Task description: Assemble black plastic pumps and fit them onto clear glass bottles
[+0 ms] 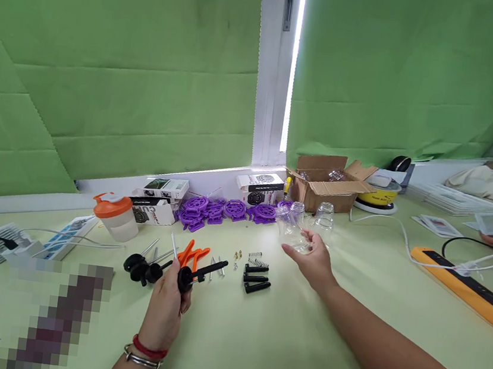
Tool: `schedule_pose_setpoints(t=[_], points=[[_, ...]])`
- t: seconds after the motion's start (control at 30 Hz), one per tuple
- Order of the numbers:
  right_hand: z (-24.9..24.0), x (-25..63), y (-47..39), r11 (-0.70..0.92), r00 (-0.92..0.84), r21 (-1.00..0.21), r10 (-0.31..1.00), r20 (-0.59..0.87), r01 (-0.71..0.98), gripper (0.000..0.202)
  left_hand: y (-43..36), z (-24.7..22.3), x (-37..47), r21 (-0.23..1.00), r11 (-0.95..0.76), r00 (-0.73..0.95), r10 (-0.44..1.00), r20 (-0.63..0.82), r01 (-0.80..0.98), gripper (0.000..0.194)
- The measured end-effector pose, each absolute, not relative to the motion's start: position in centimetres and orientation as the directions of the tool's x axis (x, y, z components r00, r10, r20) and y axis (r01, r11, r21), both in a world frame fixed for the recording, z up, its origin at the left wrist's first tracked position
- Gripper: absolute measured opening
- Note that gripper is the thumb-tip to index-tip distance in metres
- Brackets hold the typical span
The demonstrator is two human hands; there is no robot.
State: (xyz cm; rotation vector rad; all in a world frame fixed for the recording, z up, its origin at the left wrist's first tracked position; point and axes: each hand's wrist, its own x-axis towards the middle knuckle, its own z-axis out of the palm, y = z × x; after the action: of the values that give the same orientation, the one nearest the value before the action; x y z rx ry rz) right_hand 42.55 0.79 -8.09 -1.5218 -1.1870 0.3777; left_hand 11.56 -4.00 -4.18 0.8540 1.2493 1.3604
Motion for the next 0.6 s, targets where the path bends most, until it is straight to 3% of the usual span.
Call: schedule_pose_setpoints(t=[0.07,0.17,0.4,0.6], points=[[-10.0,43.0,2.2,0.024,0.484,-0.932,0.850,0.210,0.362,0.081,-4.0,-4.4,11.6,0.975,0.096,-0.169,0.977,-0.131,-0.201,0.046],[-11.6,43.2,3.4,-0.009,0.455,-0.939,0.876,0.158,0.343,0.086,-3.9,-4.6,11.6,0.976,0.092,-0.159,0.980,-0.124,-0.195,0.047],[-10.8,42.4,3.6,-0.110,0.386,-0.703,0.889,0.247,0.703,0.077,-4.1,-4.2,11.8,0.976,0.117,-0.168,0.975,-0.148,-0.181,0.047],[-11.2,42.4,3.8,-0.152,0.394,-0.613,0.875,0.282,0.775,0.074,-4.4,-4.0,12.1,0.988,0.097,-0.159,0.981,-0.115,-0.118,0.048]])
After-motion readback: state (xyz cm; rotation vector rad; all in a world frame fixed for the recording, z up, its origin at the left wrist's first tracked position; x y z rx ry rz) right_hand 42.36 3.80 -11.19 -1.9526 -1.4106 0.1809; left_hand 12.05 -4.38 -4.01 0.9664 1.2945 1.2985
